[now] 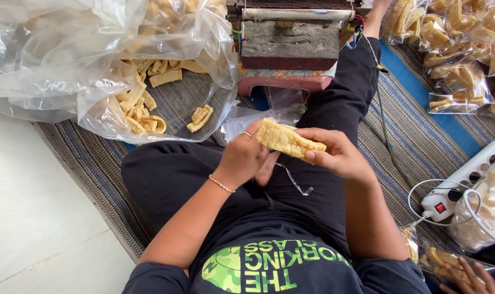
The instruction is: Packing fried snack pieces into small plastic bags and sealing them using a manual heat sealer.
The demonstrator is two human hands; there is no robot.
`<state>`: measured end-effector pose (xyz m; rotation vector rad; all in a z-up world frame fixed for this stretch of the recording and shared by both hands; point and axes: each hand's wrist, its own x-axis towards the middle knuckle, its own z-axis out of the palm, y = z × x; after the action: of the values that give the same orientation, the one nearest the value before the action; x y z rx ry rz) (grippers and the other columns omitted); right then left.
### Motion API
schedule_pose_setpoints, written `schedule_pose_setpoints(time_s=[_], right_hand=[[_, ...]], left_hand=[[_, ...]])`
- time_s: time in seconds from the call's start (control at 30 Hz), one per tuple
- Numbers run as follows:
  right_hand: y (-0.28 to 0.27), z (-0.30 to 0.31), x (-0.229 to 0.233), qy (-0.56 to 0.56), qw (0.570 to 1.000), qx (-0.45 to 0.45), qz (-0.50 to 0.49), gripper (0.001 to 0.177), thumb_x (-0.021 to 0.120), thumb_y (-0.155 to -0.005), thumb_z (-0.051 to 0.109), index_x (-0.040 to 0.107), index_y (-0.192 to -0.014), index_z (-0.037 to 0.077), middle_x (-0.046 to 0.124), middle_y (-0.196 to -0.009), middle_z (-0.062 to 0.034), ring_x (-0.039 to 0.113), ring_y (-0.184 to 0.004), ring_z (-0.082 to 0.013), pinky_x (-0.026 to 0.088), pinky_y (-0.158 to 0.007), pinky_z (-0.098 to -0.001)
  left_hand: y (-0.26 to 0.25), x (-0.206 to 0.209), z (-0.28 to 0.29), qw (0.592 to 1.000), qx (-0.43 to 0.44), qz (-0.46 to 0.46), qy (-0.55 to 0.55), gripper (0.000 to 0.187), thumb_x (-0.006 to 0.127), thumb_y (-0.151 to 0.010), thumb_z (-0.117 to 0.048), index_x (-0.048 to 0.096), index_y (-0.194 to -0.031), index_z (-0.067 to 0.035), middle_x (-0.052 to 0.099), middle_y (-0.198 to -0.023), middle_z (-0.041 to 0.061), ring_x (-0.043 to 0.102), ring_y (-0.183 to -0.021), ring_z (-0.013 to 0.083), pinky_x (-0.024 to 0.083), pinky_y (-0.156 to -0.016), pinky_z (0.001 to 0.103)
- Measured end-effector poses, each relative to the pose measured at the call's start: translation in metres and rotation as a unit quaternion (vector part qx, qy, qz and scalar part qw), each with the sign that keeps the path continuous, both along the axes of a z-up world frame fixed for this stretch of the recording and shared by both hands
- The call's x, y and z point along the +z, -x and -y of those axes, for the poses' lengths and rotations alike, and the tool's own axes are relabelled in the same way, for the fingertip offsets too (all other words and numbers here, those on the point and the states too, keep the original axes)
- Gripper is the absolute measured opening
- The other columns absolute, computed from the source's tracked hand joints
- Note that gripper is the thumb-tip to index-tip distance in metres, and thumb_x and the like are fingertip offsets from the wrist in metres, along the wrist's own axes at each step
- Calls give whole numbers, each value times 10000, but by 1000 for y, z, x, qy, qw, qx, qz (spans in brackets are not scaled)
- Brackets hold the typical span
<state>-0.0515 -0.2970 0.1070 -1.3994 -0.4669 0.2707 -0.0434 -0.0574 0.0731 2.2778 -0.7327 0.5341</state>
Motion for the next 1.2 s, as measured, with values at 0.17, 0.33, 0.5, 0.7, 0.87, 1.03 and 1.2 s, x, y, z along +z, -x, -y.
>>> schedule_pose_setpoints(time_s=[0.17, 0.33, 0.5, 0.7, 0.87, 1.03, 1.2], right_hand=[[2, -8, -12, -30, 999, 36, 9, 499, 711, -903, 169, 631, -1337, -65, 693, -939, -104, 586, -714, -61, 461, -515, -194], [1, 50, -120, -288, 952, -85, -62, 732, 679, -706, 221, 570, -1323, -159, 680, -921, -311, 715, -649, -320, 600, -533, -436], [1, 24, -71, -202, 974, -84, -61, 695, 631, -783, 157, 526, -1412, -119, 688, -966, -246, 724, -742, -235, 602, -601, -369], [-4, 1, -79, -14, 992, -102, -76, 393, 588, -935, 140, 689, -1273, -35, 716, -969, -209, 693, -747, -217, 538, -572, -305], [-15, -18, -103, -82, 978, -148, -125, 338, 579, -976, 217, 721, -1149, -36, 712, -809, -255, 702, -578, -243, 510, -464, -271], [-23, -4, -94, -182, 964, -131, -141, 581, 559, -1033, 354, 514, -1378, -112, 691, -731, -247, 691, -500, -175, 550, -415, -247], [-20, 1, -71, -92, 988, -88, -83, 484, 582, -1018, 252, 535, -1373, -75, 696, -717, -209, 609, -424, -117, 469, -361, -212]], left_hand=[[-2, -31, 12, 955, -68, -177, 229, 423, 702, -809, -86, 698, -1231, -119, 685, -1235, 23, 718, -1098, 229, 597, -855, 289], [-18, -44, -4, 954, -20, -218, 206, 354, 719, -829, -38, 752, -1157, -168, 726, -1111, -2, 736, -845, 192, 587, -659, 230], [-24, -41, -15, 983, 11, -133, 124, 448, 642, -819, 44, 706, -1238, -103, 697, -1177, 82, 725, -1006, 282, 603, -784, 332], [-17, -18, -11, 988, 13, -96, 122, 484, 605, -820, 55, 696, -1264, -117, 700, -1219, 65, 707, -1090, 291, 598, -868, 367], [-5, -26, 4, 964, -52, -172, 196, 536, 621, -768, 80, 687, -1270, -97, 689, -1261, 120, 677, -1165, 361, 575, -945, 442], [-9, -32, -6, 935, -24, -244, 257, 482, 606, -822, 23, 718, -1271, -111, 703, -1277, 109, 730, -1056, 307, 595, -847, 377], [-14, -39, -9, 845, -23, -379, 376, 517, 520, -858, 73, 672, -1336, -53, 669, -1305, 115, 737, -727, 134, 588, -642, 252]])
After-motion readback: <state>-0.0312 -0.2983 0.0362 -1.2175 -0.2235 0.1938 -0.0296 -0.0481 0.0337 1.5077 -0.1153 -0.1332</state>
